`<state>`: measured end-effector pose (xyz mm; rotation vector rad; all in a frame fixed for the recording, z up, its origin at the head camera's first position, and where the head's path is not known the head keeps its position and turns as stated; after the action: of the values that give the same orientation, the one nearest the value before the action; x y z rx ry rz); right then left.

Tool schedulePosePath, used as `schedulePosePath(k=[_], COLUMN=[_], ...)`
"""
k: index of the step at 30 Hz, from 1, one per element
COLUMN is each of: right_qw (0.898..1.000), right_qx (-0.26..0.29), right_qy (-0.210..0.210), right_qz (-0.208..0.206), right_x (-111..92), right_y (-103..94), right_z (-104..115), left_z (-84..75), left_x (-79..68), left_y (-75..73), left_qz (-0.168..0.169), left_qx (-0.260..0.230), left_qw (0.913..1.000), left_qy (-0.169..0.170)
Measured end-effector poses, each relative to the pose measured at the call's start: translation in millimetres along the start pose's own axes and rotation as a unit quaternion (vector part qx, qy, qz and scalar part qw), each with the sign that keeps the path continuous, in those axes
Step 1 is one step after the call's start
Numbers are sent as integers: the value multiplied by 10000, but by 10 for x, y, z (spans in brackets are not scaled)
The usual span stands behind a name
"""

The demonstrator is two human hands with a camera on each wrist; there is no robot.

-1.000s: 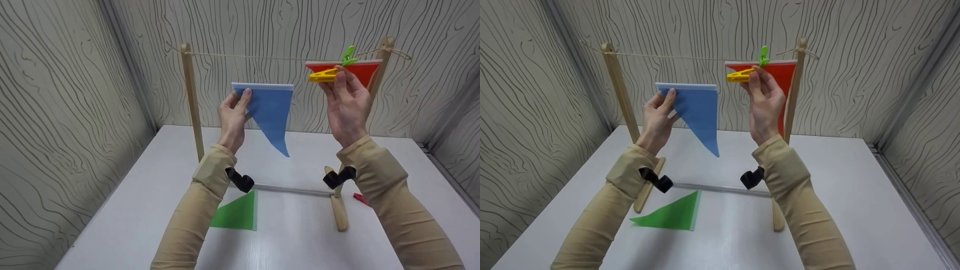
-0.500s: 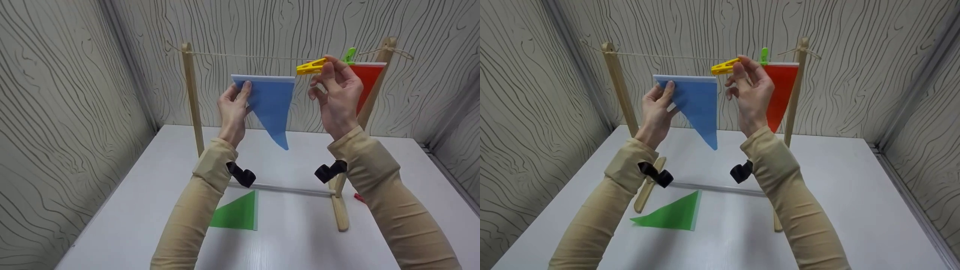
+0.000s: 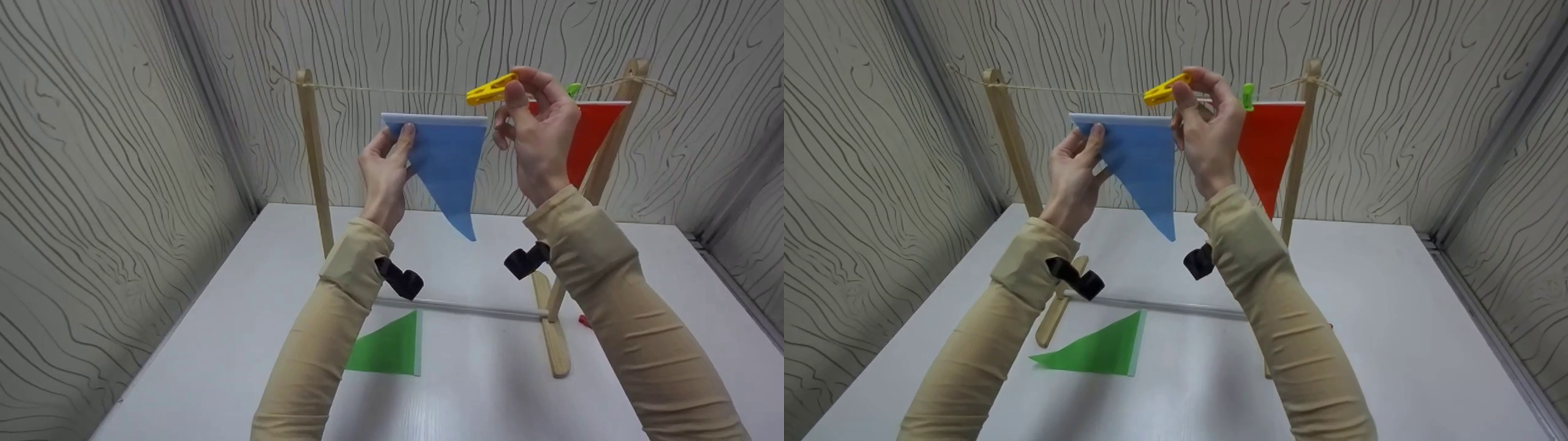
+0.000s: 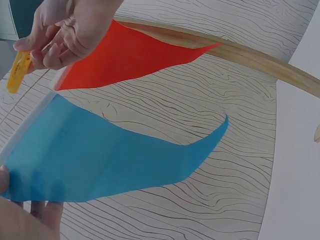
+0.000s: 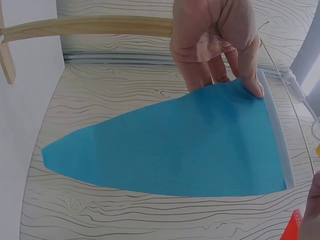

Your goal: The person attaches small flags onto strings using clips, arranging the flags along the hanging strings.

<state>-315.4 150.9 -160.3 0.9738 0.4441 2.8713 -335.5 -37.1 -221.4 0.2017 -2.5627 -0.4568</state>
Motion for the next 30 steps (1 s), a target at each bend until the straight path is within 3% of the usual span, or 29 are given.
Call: schedulePosePath(k=[8, 17, 30], right_qw=[9988, 9988, 9828], right_qx=[-339, -422, -1733], right_qy=[-333, -208, -635], right_qz=[105, 166, -102], right_x=[99, 175, 209], right_y=[65, 102, 152], right_z=[46, 97, 185], left_z=[-24, -51, -86], left_x=[34, 51, 76], left_y=[41, 111, 141], left_qz=[-112, -108, -55], left_qx=[-219, -188, -123], left_qw=[9997, 9997, 9999], left_qy=[40, 103, 79])
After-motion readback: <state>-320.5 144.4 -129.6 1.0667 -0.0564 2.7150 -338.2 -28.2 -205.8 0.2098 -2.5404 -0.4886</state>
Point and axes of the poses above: each hand's wrist, its own x-axis towards the middle knuckle, its own y-axis out of the palm, z = x × y, the point moved 5 cm from there along x, towards the middle knuckle, and after that the axes turned 10 degrees about y, right-handed, at the moved point
